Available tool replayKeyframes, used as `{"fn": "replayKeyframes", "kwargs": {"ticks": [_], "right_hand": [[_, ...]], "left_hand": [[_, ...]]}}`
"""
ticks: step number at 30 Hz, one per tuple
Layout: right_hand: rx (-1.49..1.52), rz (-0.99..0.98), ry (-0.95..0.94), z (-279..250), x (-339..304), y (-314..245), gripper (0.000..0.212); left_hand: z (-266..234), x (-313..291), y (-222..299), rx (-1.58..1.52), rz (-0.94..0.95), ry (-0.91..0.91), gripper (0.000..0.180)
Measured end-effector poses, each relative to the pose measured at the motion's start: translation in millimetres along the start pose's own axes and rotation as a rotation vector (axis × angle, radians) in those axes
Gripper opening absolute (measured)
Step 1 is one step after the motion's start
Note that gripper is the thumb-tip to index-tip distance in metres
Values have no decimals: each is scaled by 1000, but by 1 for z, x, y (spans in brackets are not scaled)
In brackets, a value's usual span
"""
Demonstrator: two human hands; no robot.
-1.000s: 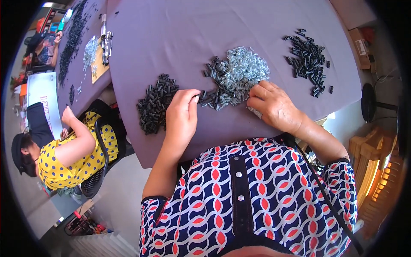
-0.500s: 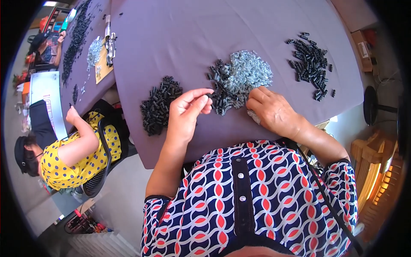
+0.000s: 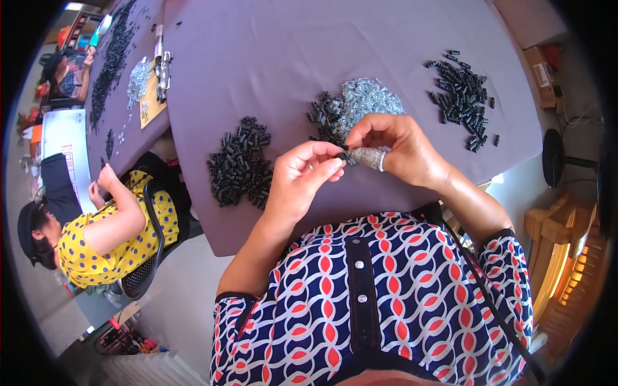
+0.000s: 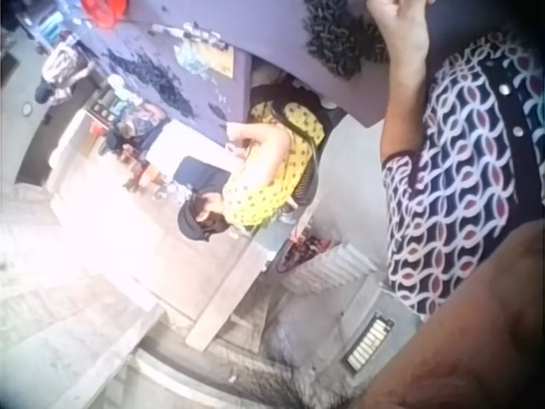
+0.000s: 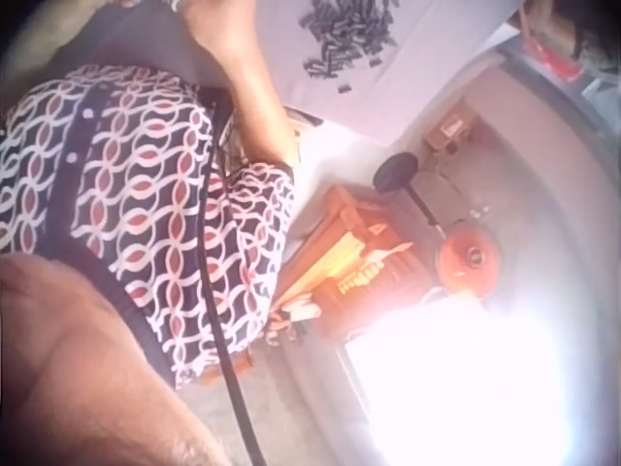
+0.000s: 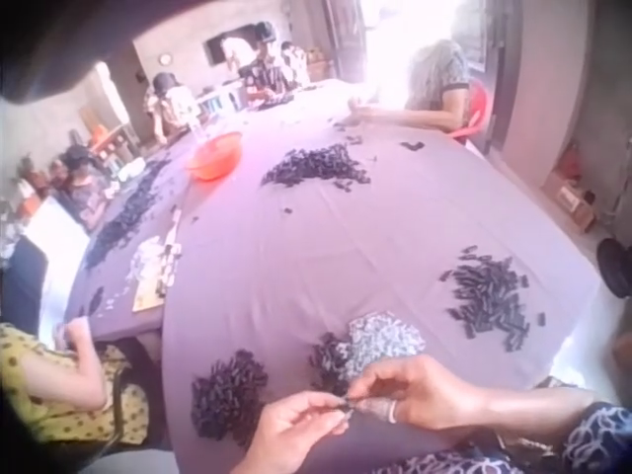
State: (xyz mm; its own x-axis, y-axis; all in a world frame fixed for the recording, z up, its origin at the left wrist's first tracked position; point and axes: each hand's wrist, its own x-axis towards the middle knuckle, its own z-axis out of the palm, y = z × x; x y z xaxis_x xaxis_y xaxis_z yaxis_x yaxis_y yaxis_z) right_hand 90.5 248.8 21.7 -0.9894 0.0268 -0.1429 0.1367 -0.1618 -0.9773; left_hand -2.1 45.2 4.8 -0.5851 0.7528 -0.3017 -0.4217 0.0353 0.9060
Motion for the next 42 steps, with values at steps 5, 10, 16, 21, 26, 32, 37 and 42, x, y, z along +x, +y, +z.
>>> {"fn": "replayKeyframes", "kwargs": {"ticks": [5, 10, 16, 21, 26, 32, 37, 42], "right_hand": [[60, -12, 7, -1, -1, 8, 19], [87, -31, 6, -1, 0, 12, 37], [66, -68, 31, 5, -2, 10, 12], [-15, -63, 30, 8, -4, 11, 17], [-22, -84, 34, 12, -2, 12, 17], [-40, -123, 82, 17, 1, 12, 13], [-130, -114, 69, 15, 0, 9, 13], [-148, -96, 20, 10, -1, 8, 13]], "left_hand": [[1, 0, -3, -42, 41, -1, 18], [1, -2, 0, -42, 50, 24, 19], [1, -1, 1, -214, -36, 9, 14], [-5, 2, -9, -442, -30, 18, 11], [1, 3, -7, -432, -34, 19, 19], [-1, 1, -13, -341, -11, 39, 20], [1, -5, -7, -31, 50, 58, 19], [1, -11, -8, 187, 157, 41, 17]]}}
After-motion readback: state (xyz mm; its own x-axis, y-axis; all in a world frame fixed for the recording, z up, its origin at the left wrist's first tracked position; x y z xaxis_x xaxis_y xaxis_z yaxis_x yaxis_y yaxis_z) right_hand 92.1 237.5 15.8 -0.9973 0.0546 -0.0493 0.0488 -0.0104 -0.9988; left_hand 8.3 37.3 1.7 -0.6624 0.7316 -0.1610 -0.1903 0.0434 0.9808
